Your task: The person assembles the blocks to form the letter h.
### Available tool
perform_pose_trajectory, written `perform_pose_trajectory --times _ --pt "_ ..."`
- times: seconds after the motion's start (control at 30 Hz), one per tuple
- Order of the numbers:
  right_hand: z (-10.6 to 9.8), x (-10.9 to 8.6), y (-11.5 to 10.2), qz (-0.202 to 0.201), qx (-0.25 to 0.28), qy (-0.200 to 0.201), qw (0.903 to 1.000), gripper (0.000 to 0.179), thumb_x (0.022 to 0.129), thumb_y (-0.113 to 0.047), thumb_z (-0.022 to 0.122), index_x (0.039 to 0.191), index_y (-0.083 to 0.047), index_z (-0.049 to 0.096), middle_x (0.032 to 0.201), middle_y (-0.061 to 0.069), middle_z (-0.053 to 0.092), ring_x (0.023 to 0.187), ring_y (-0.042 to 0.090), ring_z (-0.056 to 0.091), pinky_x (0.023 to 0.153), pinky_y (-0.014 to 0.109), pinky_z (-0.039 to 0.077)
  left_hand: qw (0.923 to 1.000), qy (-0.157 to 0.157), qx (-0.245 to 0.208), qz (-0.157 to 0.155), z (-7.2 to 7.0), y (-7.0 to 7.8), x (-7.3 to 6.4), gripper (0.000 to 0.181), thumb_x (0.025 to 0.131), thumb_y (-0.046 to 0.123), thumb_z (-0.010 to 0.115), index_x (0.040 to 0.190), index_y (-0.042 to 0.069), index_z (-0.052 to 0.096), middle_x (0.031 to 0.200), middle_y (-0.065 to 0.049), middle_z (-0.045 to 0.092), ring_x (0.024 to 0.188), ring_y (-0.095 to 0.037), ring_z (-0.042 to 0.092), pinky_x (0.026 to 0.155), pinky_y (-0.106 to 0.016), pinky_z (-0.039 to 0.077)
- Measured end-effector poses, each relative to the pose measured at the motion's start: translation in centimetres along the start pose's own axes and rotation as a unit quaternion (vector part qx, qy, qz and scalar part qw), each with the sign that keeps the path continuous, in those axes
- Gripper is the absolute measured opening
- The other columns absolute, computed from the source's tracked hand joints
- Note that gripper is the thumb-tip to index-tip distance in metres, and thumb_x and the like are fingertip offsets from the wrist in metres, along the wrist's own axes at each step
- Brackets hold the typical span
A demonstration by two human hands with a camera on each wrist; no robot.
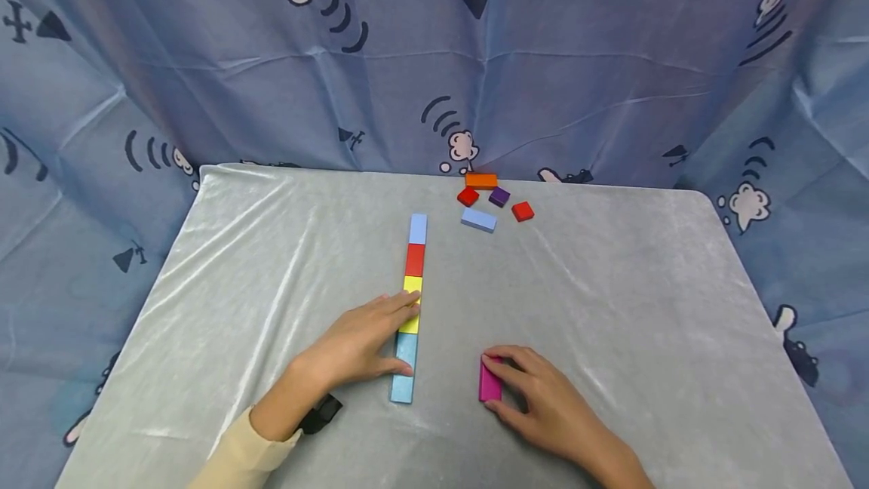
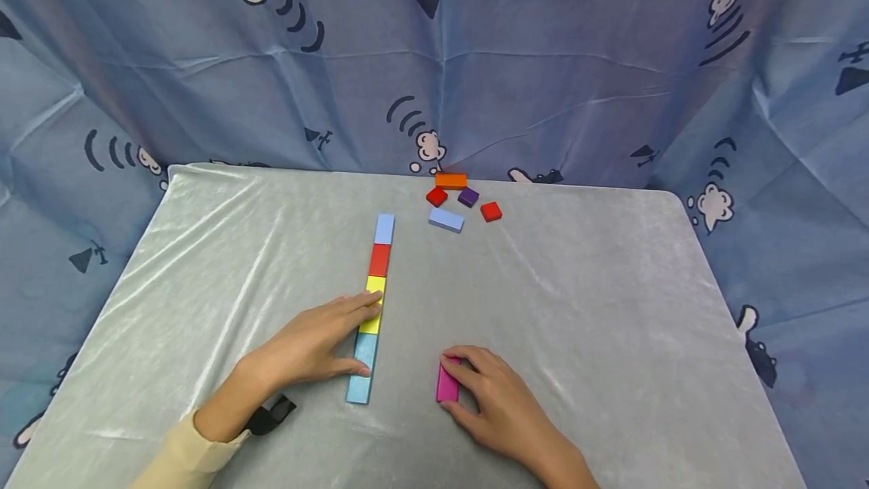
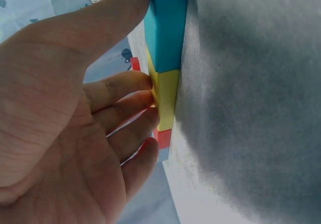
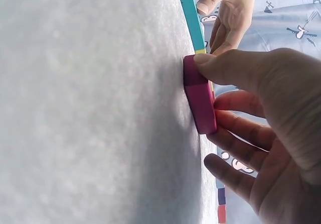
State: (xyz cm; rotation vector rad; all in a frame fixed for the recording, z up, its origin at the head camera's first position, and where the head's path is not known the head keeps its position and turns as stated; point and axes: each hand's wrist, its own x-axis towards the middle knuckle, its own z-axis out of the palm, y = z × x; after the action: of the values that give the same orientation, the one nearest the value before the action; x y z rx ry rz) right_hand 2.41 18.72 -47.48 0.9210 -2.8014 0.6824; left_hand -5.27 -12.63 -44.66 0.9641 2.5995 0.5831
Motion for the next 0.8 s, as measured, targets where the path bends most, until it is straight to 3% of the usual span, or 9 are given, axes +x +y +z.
perform_pose_trajectory --times 0.2,0.47,0.8 --pt "-0.04 -0.3 -0.08 0.009 0.004 -0.005 0.9999 0.058 0.076 -0.025 0.095 0.129 -0.01 0.077 0.132 -0.005 0.069 0.12 0.014 0.067 0.096 0.037 0.06 1.0 -0.001 -0.003 -0.001 0.03 0.04 -0.02 0.092 0.083 0.043 0.09 0.156 0.001 0.05 0.169 -0.011 0.043 0.158 -0.027 0.041 0.132 -0.043 0.033" --pt "0.02 -0.59 -0.07 0.004 0.013 0.01 0.9999 0.058 0.075 -0.024 0.096 0.128 -0.008 0.077 0.131 -0.004 0.069 0.118 0.013 0.067 0.104 0.009 0.044 1.0 -0.002 -0.005 -0.003 0.07 -0.05 -0.11 0.091 0.084 0.041 0.09 0.156 0.001 0.05 0.169 -0.012 0.043 0.158 -0.027 0.041 0.132 -0.044 0.034" --pt "-0.05 -0.78 -0.16 0.006 0.012 0.007 0.9999 0.059 0.075 -0.024 0.096 0.128 -0.009 0.077 0.132 -0.004 0.069 0.118 0.012 0.067 0.105 0.008 0.044 1.0 -0.001 -0.006 0.001 0.12 -0.08 0.03 0.092 0.084 0.043 0.089 0.156 0.001 0.05 0.169 -0.012 0.043 0.158 -0.027 0.041 0.133 -0.043 0.033"
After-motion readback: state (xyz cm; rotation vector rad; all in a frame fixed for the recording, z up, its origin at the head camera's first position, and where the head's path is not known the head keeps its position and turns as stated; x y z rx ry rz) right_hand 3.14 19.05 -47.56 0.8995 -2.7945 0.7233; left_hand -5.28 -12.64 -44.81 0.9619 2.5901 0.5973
